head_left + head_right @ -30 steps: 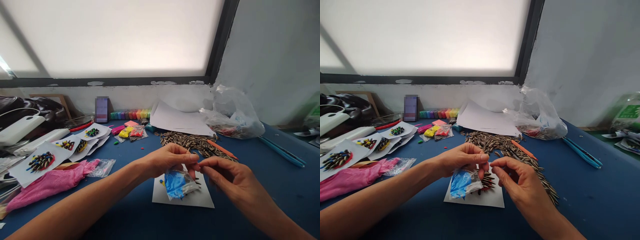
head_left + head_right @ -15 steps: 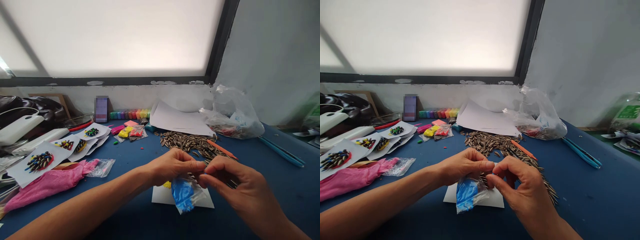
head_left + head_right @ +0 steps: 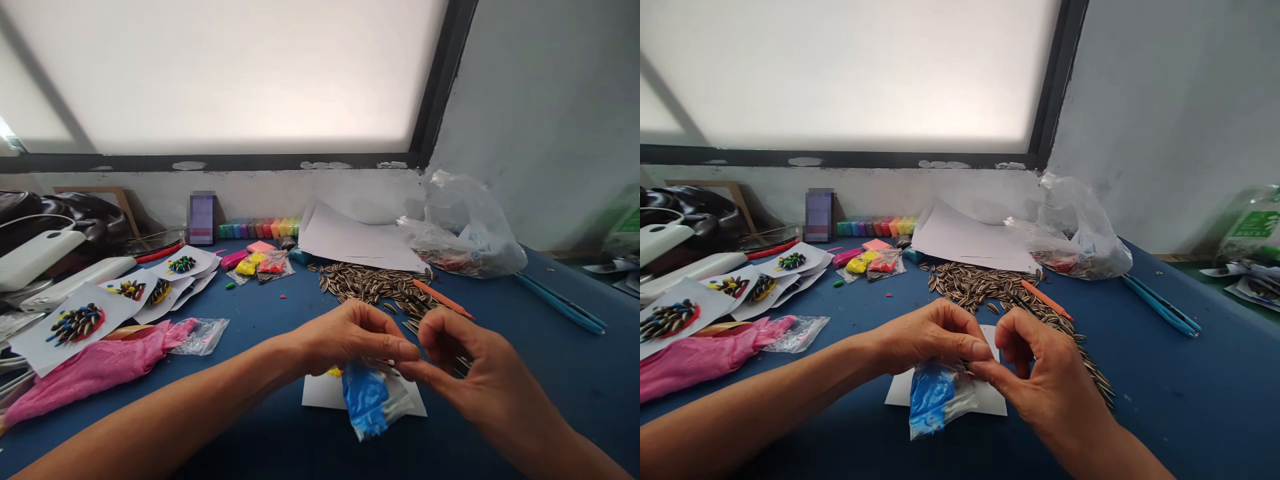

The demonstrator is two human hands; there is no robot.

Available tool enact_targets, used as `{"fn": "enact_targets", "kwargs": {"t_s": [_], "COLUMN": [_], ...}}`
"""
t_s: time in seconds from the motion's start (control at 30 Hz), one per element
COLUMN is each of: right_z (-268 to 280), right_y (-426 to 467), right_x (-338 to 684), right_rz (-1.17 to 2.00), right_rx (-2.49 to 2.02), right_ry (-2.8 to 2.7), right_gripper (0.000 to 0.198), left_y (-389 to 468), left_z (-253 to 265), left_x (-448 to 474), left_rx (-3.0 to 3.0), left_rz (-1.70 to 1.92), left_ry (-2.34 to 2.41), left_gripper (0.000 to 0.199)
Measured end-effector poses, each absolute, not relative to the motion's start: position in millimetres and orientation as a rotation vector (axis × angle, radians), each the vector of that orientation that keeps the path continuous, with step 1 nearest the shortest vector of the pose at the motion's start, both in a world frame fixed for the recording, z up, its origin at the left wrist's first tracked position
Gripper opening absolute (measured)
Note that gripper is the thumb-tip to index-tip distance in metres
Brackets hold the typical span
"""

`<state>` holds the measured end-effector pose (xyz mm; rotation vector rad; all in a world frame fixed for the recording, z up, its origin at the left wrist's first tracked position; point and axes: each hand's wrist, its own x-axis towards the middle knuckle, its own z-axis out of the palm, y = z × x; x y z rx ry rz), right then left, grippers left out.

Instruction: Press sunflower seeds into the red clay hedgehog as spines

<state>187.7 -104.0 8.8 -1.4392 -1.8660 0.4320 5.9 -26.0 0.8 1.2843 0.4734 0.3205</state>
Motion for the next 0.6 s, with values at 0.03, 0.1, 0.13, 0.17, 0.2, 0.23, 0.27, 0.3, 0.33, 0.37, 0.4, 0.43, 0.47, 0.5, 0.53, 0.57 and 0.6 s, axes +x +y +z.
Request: {"fn": "enact_targets", "kwargs": {"t_s": [0.03,0.1,0.13,0.17,0.2,0.23,0.27,0.3,0.33,0.37,0.4,0.43,0.47,0.5,0.53,0.57,0.6], "right_z": [8,8,8,9,9,10,10,11,11,12,13,14,15,15,16,17,17], "right_y": [-104,-105,-105,-106,-106,-107,-107,-107,-107,-107,-106,-106,-106,-105,-105,-104,-103], "right_x": [187,185,184,183,182,182,182,182,183,184,185,186,187,188,189,190,190], "right_rz": [0.455,0.498,0.511,0.513,0.505,0.493,0.482,0.474,0.473,0.478,0.489,0.504,0.518,0.534,0.55,0.565,0.582], "right_rx": [-1.439,-1.429,-1.424,-1.417,-1.412,-1.404,-1.391,-1.377,-1.362,-1.355,-1.354,-1.359,-1.371,-1.388,-1.405,-1.421,-1.437], "right_ry": [-1.877,-1.881,-1.874,-1.864,-1.849,-1.837,-1.826,-1.821,-1.818,-1.816,-1.813,-1.805,-1.787,-1.762,-1.732,-1.703,-1.679], "right_gripper": [0.027,0.026,0.024,0.022,0.019,0.017,0.014,0.012,0.011,0.009,0.009,0.01,0.012,0.014,0.015,0.017,0.018], "left_y": [-26,-27,-27,-27,-27,-27,-27,-28,-28,-28,-27,-26,-23,-18,-12,-4,5], "left_z": [1,2,2,1,1,1,1,2,3,4,6,8,10,12,13,13,12], "left_x": [6,7,7,7,7,7,6,6,5,4,4,3,2,0,-2,-5,-8], "left_rx": [1.288,1.303,1.308,1.317,1.326,1.336,1.349,1.362,1.377,1.391,1.412,1.431,1.439,1.438,1.399,1.331,1.243], "left_rz": [0.322,0.333,0.344,0.357,0.369,0.375,0.375,0.374,0.37,0.369,0.37,0.372,0.378,0.388,0.407,0.446,0.509], "left_ry": [0.48,0.493,0.501,0.512,0.52,0.525,0.527,0.522,0.511,0.498,0.488,0.481,0.478,0.484,0.497,0.516,0.55], "left_gripper": [0.029,0.031,0.032,0.034,0.036,0.037,0.039,0.039,0.04,0.04,0.04,0.039,0.038,0.036,0.033,0.031,0.028]}}
